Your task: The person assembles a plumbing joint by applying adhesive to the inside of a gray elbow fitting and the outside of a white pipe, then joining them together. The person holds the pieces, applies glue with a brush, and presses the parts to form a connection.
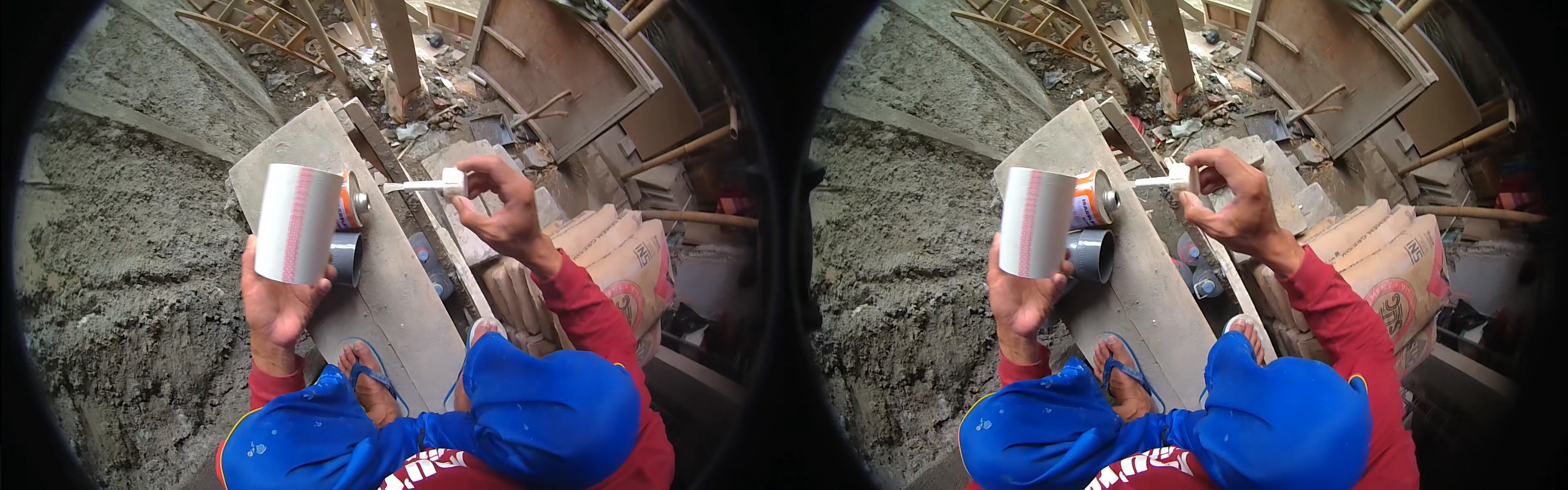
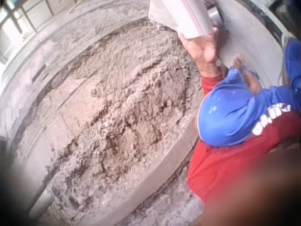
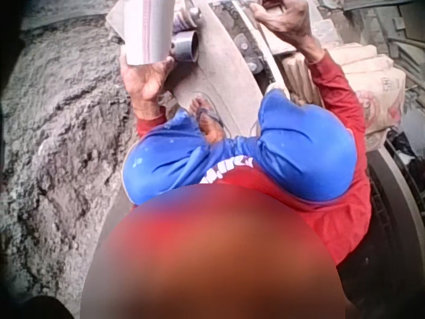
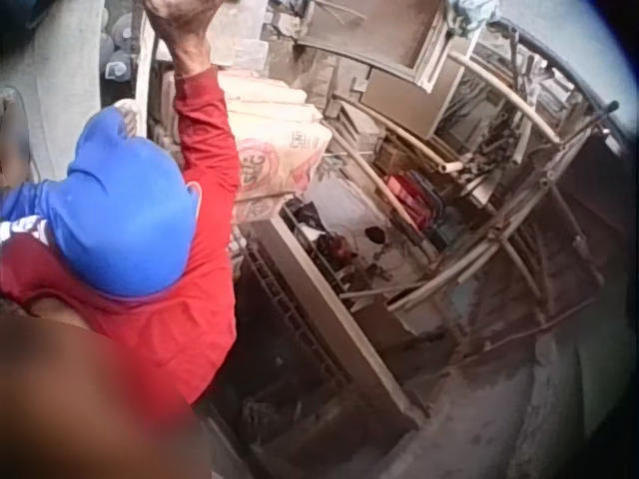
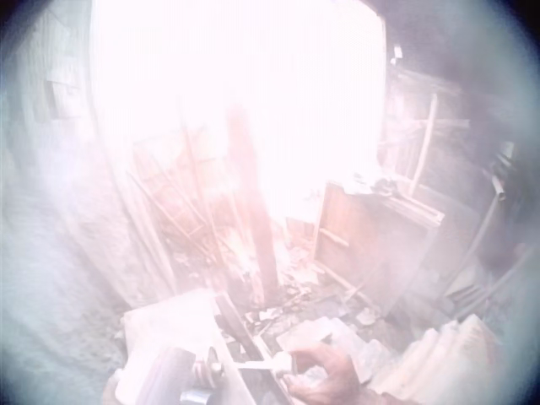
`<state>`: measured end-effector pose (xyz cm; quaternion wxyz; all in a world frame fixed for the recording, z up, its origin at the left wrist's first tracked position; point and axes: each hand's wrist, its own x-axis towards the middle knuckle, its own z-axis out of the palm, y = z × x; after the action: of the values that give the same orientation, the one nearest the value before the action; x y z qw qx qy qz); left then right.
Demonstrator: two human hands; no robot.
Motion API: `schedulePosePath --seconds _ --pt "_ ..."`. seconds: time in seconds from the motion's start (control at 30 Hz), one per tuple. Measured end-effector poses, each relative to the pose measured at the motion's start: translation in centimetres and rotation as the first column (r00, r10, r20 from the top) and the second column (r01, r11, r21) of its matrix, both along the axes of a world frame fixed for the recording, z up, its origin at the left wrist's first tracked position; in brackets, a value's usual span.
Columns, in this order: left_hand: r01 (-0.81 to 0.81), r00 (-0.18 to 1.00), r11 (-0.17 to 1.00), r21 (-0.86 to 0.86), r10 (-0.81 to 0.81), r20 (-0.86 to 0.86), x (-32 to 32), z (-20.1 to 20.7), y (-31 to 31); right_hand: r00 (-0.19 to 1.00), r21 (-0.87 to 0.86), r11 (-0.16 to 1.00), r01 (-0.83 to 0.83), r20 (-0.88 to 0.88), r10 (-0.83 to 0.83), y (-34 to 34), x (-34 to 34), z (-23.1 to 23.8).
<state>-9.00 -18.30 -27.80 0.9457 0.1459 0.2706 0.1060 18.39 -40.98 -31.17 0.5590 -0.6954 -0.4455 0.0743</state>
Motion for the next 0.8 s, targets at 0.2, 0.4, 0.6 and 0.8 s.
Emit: schedulePosePath --seconds 0.2,0.4,0.6,0.8 --pt "-0.029 0.990 1.000 0.004 0.028 0.136 -1.3 -0.4 1.5 0.996 -0.136 0.990 -0.034 0.078 0.045 3.3 -0.9 -5.9" --pt "-0.019 0.994 0.999 0.050 0.013 0.107 -1.9 -0.8 1.0 0.984 -0.114 0.990 -0.077 0.149 0.094 7.1 -1.7 -9.1" --pt "-0.040 0.995 0.999 0.010 0.039 0.093 -2.3 -0.6 0.5 0.977 -0.168 0.970 -0.173 0.099 0.192 9.1 -2.5 -10.5" --pt "-0.048 0.995 0.997 0.056 0.042 0.092 -2.6 -0.6 0.3 0.971 -0.081 0.978 -0.192 0.128 0.201 10.3 -2.3 -11.8"
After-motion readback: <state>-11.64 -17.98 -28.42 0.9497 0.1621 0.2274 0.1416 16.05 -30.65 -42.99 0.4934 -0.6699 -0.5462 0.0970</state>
